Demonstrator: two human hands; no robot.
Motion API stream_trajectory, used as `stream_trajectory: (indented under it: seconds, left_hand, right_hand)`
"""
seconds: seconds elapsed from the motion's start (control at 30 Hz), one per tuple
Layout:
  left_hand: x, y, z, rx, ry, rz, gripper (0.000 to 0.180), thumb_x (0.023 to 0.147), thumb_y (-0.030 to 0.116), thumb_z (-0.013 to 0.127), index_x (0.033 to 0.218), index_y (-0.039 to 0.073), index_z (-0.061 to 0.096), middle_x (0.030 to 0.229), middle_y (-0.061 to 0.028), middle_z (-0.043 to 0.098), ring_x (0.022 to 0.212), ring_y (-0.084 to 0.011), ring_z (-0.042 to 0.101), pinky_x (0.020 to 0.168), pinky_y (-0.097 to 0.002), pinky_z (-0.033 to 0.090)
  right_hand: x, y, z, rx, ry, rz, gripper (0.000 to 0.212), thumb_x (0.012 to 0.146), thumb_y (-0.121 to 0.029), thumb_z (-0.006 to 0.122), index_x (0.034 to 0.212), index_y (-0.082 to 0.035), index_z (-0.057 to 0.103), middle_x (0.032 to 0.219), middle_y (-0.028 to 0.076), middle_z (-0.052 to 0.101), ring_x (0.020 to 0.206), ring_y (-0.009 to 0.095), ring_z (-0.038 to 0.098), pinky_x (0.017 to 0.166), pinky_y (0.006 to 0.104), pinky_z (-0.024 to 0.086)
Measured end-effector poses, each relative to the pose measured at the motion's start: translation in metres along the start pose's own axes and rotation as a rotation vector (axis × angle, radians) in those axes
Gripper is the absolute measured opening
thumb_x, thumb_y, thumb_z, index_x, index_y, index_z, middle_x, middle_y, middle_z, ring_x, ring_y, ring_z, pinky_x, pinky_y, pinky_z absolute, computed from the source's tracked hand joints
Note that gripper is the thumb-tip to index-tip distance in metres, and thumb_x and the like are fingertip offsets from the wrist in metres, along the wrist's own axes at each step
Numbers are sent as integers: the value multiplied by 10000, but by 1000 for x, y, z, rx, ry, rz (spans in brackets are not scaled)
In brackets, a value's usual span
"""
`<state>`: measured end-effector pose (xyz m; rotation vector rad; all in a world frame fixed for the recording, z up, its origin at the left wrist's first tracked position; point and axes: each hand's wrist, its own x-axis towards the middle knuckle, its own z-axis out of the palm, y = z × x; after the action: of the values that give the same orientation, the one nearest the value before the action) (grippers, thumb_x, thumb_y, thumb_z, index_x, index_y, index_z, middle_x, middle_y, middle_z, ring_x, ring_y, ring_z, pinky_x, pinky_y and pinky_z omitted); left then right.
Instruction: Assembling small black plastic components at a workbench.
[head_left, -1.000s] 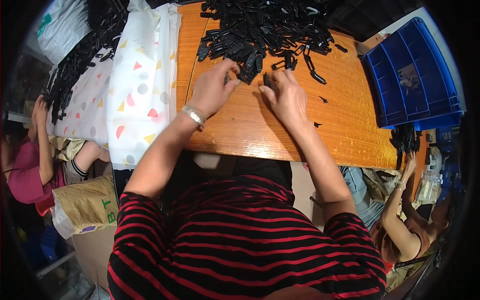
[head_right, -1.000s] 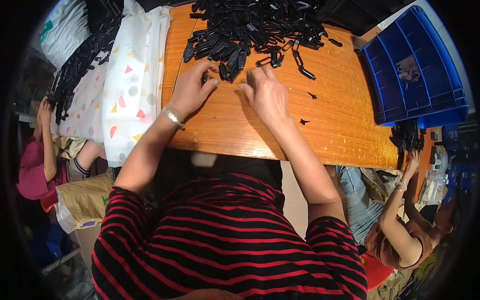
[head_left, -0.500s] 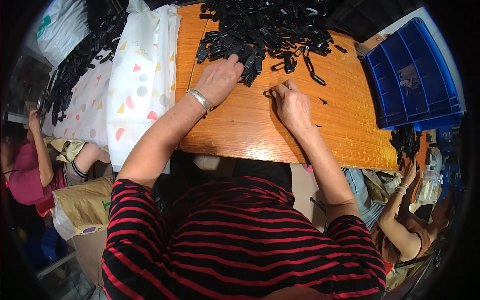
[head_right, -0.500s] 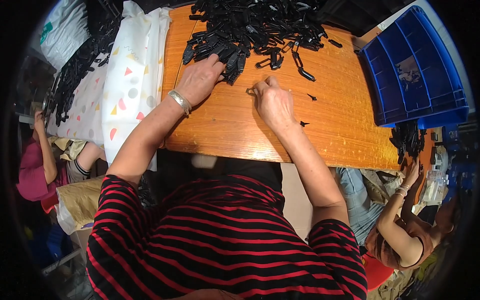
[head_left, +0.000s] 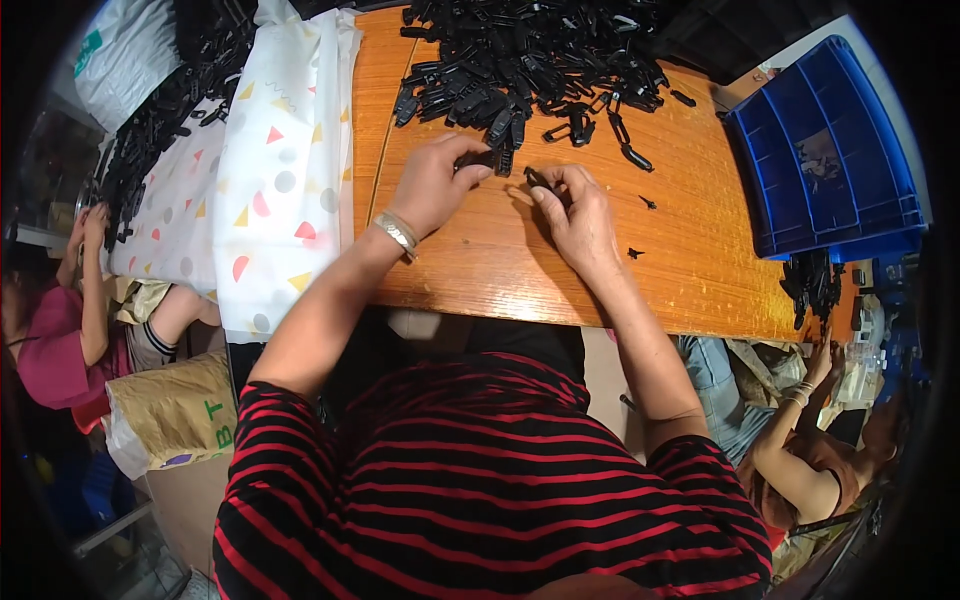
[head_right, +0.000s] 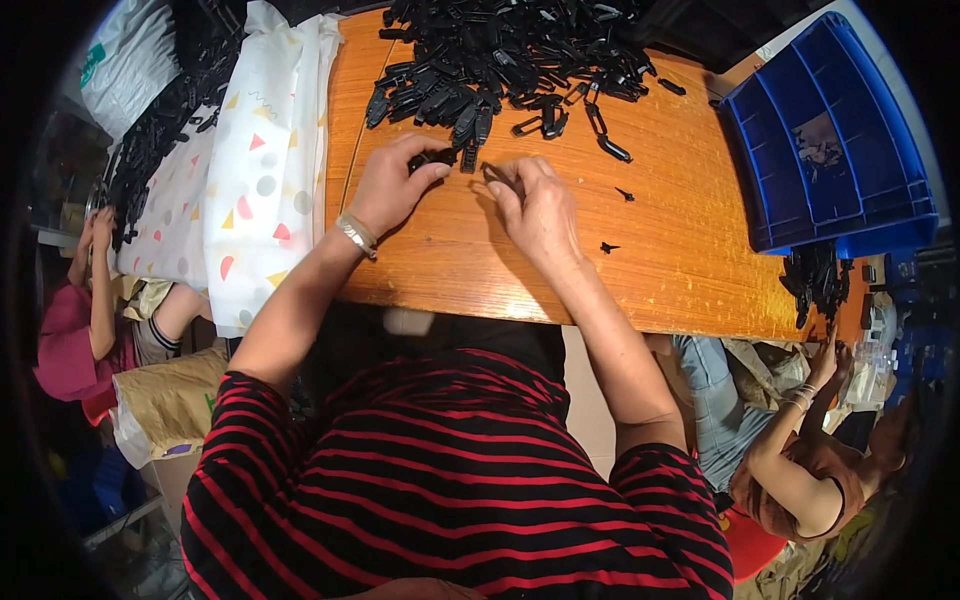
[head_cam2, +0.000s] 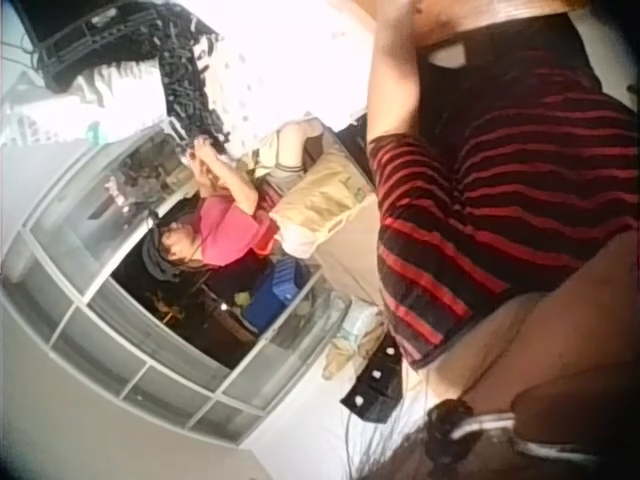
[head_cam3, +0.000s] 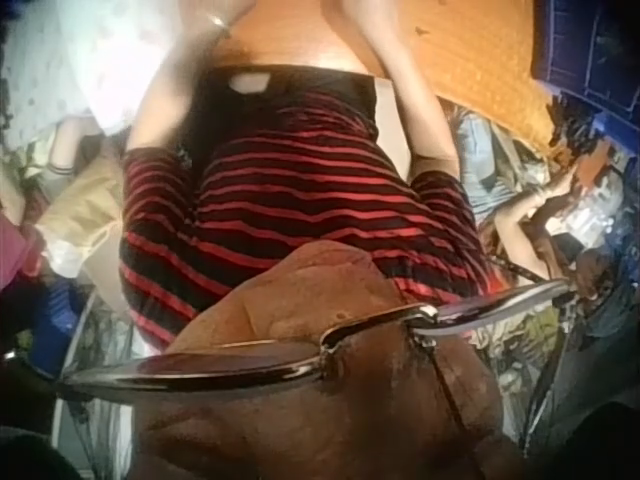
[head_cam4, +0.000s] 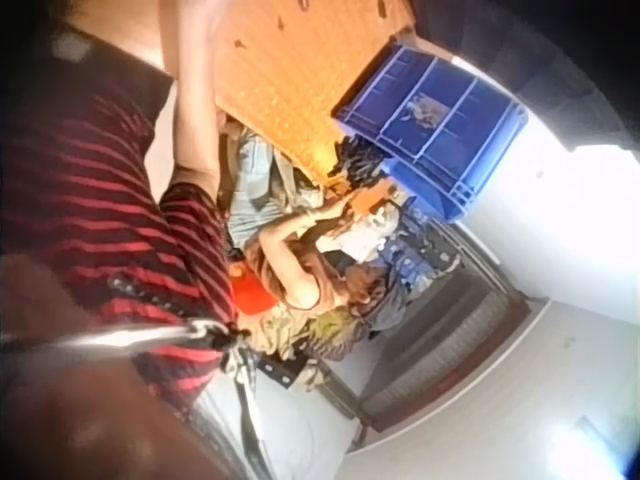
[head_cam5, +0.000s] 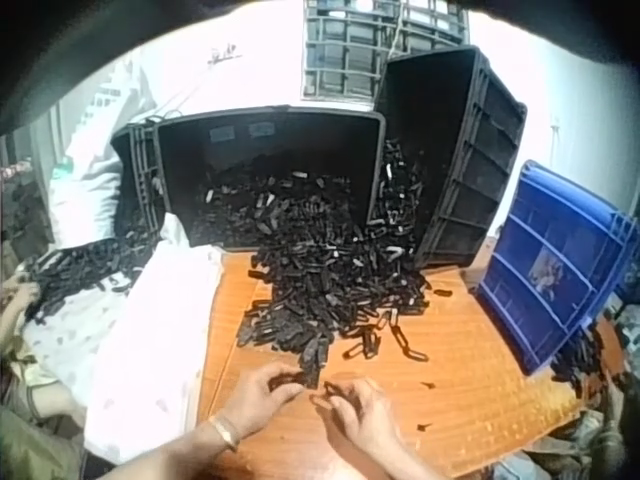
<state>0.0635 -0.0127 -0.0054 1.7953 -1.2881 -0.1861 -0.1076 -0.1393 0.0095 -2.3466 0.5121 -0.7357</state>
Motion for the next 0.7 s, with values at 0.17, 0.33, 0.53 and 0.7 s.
stream_trajectory:
  seconds: [0.17, 0.33, 0.53, 0.7]
  left_hand:
    - [-14, 32, -1, -663, 9, -336, 247, 866, 41, 666, 1105, -17, 643, 887, -25, 664, 711, -59, 590, 615, -204, 484]
    - [-24, 40, -4, -725, 73, -331, 262, 880, 54, 659, 1136, -1, 646, 911, -22, 672, 749, -48, 608, 608, -178, 486]
    - [-33, 45, -3, -868, 129, -328, 274, 883, 89, 670, 1144, 11, 646, 761, 6, 655, 563, -5, 495, 474, -142, 380]
    - [-35, 44, -5, -824, 101, -346, 275, 879, 68, 668, 1147, 8, 652, 908, -11, 684, 674, -14, 566, 565, -158, 466]
  right_hand:
    - [-3, -27, 10, 213, 109, 47, 192, 859, -54, 665, 1028, 23, 616, 868, 75, 595, 689, 125, 570, 617, 257, 463]
    - [-2, -39, 15, 283, 109, -25, 199, 842, -20, 677, 1033, 6, 626, 851, 47, 563, 660, 91, 519, 596, 223, 433]
    - [-7, -43, 16, 339, 94, -14, 195, 835, -14, 685, 1023, -1, 634, 873, 30, 560, 677, 75, 507, 603, 209, 425]
    - [-6, -46, 14, 377, 101, -2, 202, 831, -12, 688, 1026, -1, 637, 882, 30, 564, 681, 69, 512, 607, 199, 427]
